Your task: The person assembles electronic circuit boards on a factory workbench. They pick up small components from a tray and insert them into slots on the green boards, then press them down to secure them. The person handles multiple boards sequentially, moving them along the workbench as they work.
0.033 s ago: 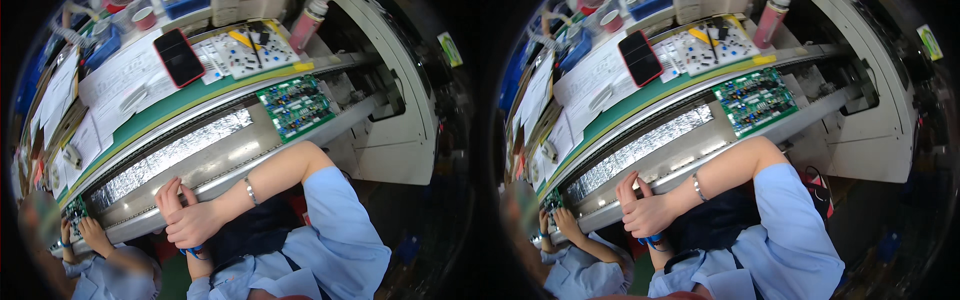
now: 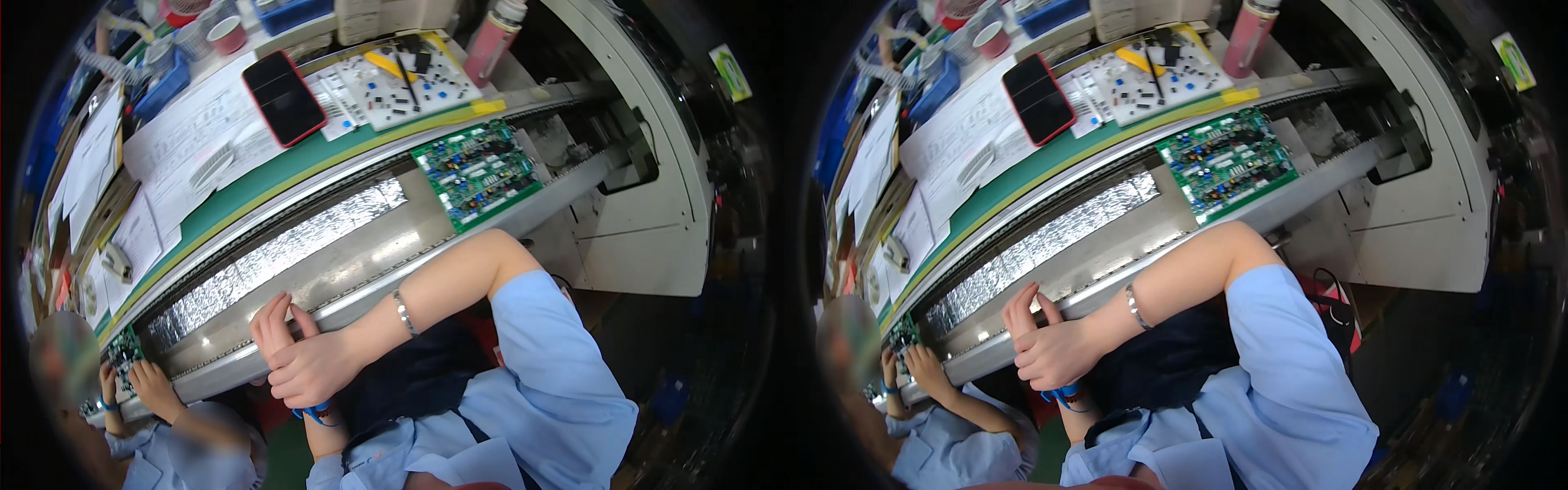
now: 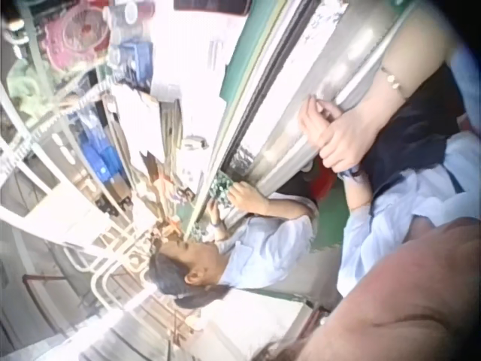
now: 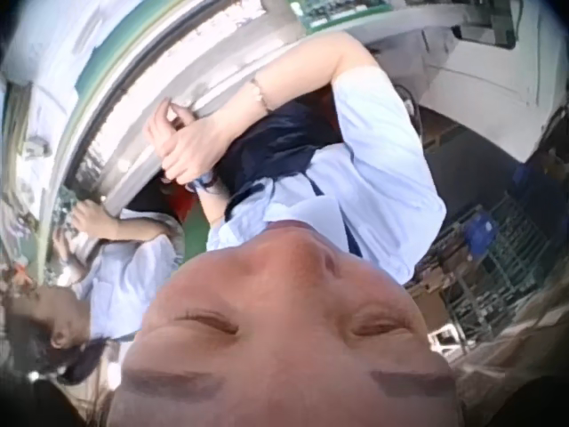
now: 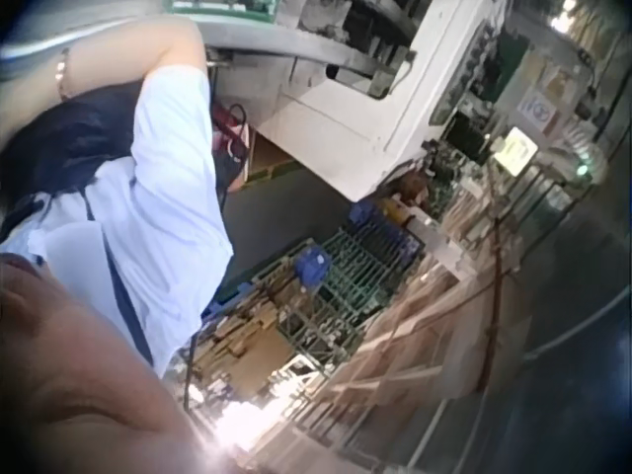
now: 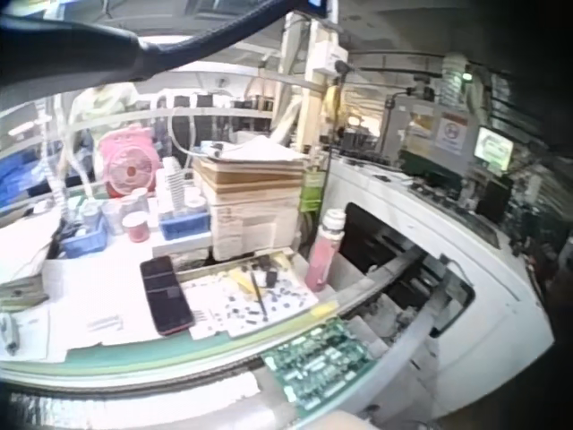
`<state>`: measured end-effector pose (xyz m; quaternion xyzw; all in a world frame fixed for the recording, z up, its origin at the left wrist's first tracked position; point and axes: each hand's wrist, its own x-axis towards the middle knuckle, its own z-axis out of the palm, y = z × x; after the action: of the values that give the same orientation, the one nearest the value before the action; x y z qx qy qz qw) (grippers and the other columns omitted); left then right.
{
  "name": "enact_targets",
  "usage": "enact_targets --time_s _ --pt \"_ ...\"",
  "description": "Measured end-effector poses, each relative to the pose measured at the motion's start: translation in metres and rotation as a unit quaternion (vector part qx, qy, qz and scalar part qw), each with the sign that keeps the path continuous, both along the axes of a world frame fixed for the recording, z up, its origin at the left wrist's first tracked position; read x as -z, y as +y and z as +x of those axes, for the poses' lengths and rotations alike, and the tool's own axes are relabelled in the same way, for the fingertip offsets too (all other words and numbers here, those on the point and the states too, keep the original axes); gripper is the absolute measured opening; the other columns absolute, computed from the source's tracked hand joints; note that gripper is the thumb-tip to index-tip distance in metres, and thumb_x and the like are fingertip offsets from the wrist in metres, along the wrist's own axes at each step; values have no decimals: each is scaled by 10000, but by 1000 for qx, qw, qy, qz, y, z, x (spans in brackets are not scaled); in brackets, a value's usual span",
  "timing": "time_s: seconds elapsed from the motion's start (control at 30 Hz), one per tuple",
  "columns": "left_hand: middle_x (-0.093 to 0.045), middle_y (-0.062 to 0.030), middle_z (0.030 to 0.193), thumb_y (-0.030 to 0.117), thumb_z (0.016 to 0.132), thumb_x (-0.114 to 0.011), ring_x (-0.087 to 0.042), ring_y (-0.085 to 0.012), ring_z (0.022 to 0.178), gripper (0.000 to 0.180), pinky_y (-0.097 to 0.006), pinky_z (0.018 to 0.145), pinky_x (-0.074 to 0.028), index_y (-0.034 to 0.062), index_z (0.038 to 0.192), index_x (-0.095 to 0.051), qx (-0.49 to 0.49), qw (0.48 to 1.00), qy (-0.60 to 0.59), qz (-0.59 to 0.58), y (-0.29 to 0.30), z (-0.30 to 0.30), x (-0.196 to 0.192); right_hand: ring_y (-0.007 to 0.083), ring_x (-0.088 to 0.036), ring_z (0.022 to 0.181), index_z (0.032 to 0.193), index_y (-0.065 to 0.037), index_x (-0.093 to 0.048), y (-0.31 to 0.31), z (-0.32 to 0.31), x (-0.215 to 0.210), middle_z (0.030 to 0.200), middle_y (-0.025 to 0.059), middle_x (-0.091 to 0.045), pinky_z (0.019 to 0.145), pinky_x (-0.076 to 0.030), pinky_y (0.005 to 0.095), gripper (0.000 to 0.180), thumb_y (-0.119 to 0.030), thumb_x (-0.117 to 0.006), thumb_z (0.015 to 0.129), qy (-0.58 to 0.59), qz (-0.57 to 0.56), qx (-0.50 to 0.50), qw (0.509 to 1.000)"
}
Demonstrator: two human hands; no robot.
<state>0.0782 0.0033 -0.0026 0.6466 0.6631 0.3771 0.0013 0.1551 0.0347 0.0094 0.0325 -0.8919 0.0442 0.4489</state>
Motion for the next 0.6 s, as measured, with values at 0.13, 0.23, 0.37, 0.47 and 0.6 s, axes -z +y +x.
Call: enact_targets --time_s 0.13,0.23,0.37,0.47,0.6 --pt "-650 -97 974 4 730 -635 -586 -301 912 248 -390 831 -464 55 973 -637 -25 1000 -9 -5 0 2 6 221 -554 778 729 -30 -556 -4 -2 13 759 72 -548 768 -443 310 147 -112 -592 613 -61 0 6 998" --pt "-649 -95 972 8 729 -635 -586 -299 910 251 -387 827 -464 61 973 -638 -32 999 -11 -8 2 -1 13 222 -564 808 774 -20 -552 -4 0 12 787 81 -559 782 -444 301 165 -99 -592 635 -72 6 46 996" --pt "-646 -91 971 21 730 -634 -585 -295 905 249 -382 821 -464 68 975 -638 -56 998 -2 -8 -4 -6 14 222 -577 848 833 -7 -547 -11 -9 10 823 94 -573 800 -445 288 190 -83 -591 664 -107 15 120 987" --pt "-644 -88 970 31 732 -633 -584 -291 901 247 -379 816 -463 74 976 -638 -50 999 -13 -16 -2 -2 20 223 -586 878 877 3 -543 -20 -18 6 850 104 -583 814 -445 279 210 -70 -591 686 -235 63 373 895" --pt "-642 -84 968 44 734 -632 -583 -287 895 246 -374 810 -463 81 977 -638 -61 998 -13 -22 -6 -5 22 223 -599 918 937 16 -537 -31 -34 -6 886 116 -597 833 -446 266 238 -53 -590 716 -387 121 606 684"
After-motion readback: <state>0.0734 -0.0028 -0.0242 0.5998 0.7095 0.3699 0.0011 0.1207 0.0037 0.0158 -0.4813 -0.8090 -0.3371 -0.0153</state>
